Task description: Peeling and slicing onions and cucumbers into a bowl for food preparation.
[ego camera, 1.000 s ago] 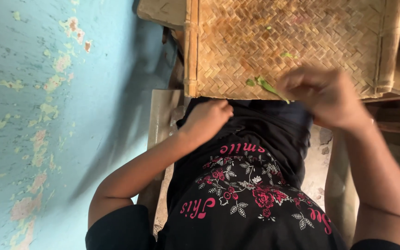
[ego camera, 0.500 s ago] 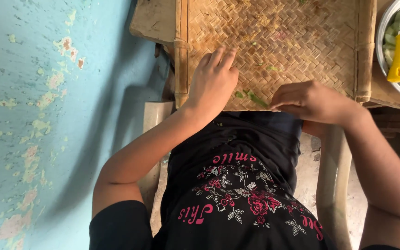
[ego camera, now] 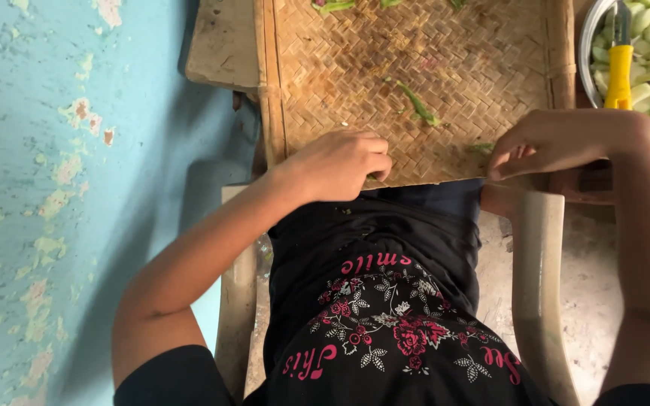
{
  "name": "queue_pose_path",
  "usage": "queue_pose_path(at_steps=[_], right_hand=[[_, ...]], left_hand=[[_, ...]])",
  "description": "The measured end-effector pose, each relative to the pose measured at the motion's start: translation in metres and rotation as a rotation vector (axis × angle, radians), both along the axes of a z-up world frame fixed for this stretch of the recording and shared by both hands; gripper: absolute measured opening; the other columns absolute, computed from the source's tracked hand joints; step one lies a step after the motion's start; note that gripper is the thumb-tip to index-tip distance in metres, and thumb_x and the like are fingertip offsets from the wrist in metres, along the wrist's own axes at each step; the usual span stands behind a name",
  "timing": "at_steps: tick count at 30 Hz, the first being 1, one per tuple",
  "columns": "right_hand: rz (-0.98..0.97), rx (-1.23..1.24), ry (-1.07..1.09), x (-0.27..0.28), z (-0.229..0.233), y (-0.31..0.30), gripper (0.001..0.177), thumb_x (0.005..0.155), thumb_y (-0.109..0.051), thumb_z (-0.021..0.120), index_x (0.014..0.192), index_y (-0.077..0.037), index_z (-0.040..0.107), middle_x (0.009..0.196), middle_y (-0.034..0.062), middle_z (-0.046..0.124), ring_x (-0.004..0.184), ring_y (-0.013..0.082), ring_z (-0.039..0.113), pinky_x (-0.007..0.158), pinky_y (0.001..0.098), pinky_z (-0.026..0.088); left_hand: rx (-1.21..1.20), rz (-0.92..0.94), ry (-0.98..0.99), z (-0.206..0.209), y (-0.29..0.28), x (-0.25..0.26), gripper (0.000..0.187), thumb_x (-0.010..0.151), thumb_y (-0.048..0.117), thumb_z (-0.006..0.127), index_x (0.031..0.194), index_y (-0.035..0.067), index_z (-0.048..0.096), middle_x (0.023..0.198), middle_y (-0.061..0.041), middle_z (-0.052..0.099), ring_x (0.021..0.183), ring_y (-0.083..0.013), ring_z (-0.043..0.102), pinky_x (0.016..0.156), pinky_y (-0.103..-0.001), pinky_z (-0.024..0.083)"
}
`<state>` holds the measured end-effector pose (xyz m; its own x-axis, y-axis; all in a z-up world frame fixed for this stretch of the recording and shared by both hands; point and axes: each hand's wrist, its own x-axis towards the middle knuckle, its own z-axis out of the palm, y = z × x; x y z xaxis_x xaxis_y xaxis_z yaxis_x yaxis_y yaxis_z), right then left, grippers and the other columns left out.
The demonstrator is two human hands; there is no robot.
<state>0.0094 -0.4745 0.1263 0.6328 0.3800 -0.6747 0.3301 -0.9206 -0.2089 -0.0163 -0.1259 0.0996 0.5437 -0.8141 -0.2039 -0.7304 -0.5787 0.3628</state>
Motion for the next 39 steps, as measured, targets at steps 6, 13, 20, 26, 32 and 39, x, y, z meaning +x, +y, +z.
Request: queue_pose_path(at_steps=[6, 13, 20, 26, 32, 39], right_hand=[[0.311, 0.564, -0.631, 0.027, -0.002, 0.012, 0.064, 0.096, -0.042, 0.06, 0.144, -0.001, 0.056, 0.145, 0.0255, 0.056, 0.127, 0.0368, 0.058, 0.105, 0.045, 0.047], [0.034, 0.212, 0.337, 0.043, 0.012, 0.07, 0.052, 0.096, -0.048, 0.051, 0.14, -0.023, 0.064, 0.134, 0.0018, 0.07, 0.124, 0.0193, 0.063, 0.107, 0.0433, 0.045], [-0.097, 0.479, 0.191, 0.076, -0.014, 0.06, 0.046, 0.111, -0.043, 0.047, 0.133, -0.013, 0.074, 0.129, 0.0123, 0.074, 0.121, 0.0256, 0.071, 0.11, 0.0433, 0.049], [0.209, 0.668, -0.855, 0.076, -0.024, 0.076, 0.053, 0.105, -0.037, 0.055, 0.143, -0.001, 0.055, 0.146, 0.0254, 0.059, 0.132, 0.0383, 0.058, 0.111, 0.048, 0.047], [-0.412, 0.698, 0.472, 0.072, -0.031, 0.06, 0.047, 0.107, -0.038, 0.048, 0.146, -0.014, 0.058, 0.119, 0.0155, 0.075, 0.105, 0.0331, 0.076, 0.095, 0.0454, 0.057], [0.228, 0.636, -1.176, 0.065, -0.015, 0.076, 0.042, 0.114, -0.034, 0.046, 0.14, -0.001, 0.049, 0.131, 0.0299, 0.064, 0.125, 0.0437, 0.062, 0.107, 0.0449, 0.053]], left_hand=[[-0.334, 0.055, -1.044, -0.008, -0.001, 0.054, 0.068, 0.073, -0.008, 0.053, 0.135, 0.013, 0.071, 0.151, -0.003, 0.054, 0.138, -0.0201, 0.048, 0.115, -0.038, 0.043], [-0.087, -0.206, 0.545, 0.018, -0.007, 0.073, 0.038, 0.09, 0.004, 0.048, 0.117, 0.011, 0.074, 0.108, 0.001, 0.08, 0.099, -0.0131, 0.075, 0.089, -0.03, 0.058], [0.184, -0.31, 0.811, 0.027, -0.026, 0.06, 0.033, 0.093, 0.018, 0.051, 0.108, 0.007, 0.078, 0.098, -0.003, 0.081, 0.082, -0.0103, 0.074, 0.077, -0.028, 0.059], [-0.236, -0.105, 0.156, 0.005, -0.03, 0.1, 0.038, 0.093, -0.001, 0.05, 0.131, -0.002, 0.056, 0.103, -0.012, 0.062, 0.07, -0.0113, 0.058, 0.057, -0.023, 0.055], [-0.403, -0.038, 0.15, 0.029, -0.014, 0.104, 0.03, 0.097, 0.001, 0.049, 0.121, 0.006, 0.067, 0.102, -0.006, 0.069, 0.072, -0.013, 0.064, 0.059, -0.025, 0.053], [-0.415, -0.408, 0.443, 0.008, -0.021, 0.012, 0.024, 0.094, 0.027, 0.063, 0.108, 0.01, 0.074, 0.101, -0.013, 0.08, 0.086, -0.0252, 0.077, 0.078, -0.04, 0.06]])
